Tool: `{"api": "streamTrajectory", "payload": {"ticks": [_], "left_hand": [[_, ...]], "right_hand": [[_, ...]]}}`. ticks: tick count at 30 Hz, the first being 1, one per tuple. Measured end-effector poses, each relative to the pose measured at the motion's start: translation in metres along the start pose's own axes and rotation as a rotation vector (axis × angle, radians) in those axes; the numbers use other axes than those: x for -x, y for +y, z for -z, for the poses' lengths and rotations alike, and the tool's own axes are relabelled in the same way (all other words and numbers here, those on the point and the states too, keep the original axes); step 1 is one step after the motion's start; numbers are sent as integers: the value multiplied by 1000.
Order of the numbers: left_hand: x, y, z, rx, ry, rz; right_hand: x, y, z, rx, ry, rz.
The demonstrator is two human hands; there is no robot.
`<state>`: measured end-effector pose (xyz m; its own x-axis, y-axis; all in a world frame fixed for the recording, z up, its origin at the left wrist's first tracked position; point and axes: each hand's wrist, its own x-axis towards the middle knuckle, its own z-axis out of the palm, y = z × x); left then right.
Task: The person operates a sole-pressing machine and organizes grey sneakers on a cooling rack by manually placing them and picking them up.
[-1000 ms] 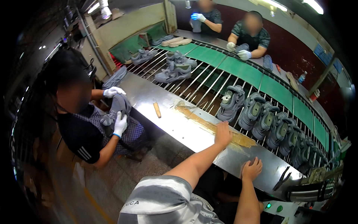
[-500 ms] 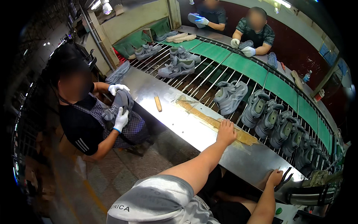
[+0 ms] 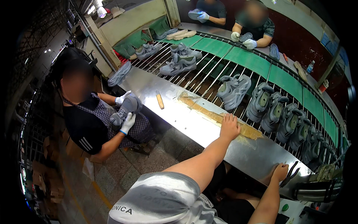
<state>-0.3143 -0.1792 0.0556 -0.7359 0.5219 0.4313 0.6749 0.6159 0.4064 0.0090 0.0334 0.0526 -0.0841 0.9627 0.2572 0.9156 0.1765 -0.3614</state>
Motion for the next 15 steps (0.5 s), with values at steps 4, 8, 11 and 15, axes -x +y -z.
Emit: {"api": "streamTrajectory", "payload": {"ticks": [4,8,11,15], "left_hand": [[-1,-1,0,-1,-6,12],[0,-4,0,0,-14,19],[0,-4,0,-23,-16,25],[0,-7,-4,-6,-12,22]], "right_hand": [[0,0,-4,5,3,-5],[2,-2,-3,0,0,7],[4,-5,-2,-20,2,6],[6,-9,-1,-12,-12,-8]]}}
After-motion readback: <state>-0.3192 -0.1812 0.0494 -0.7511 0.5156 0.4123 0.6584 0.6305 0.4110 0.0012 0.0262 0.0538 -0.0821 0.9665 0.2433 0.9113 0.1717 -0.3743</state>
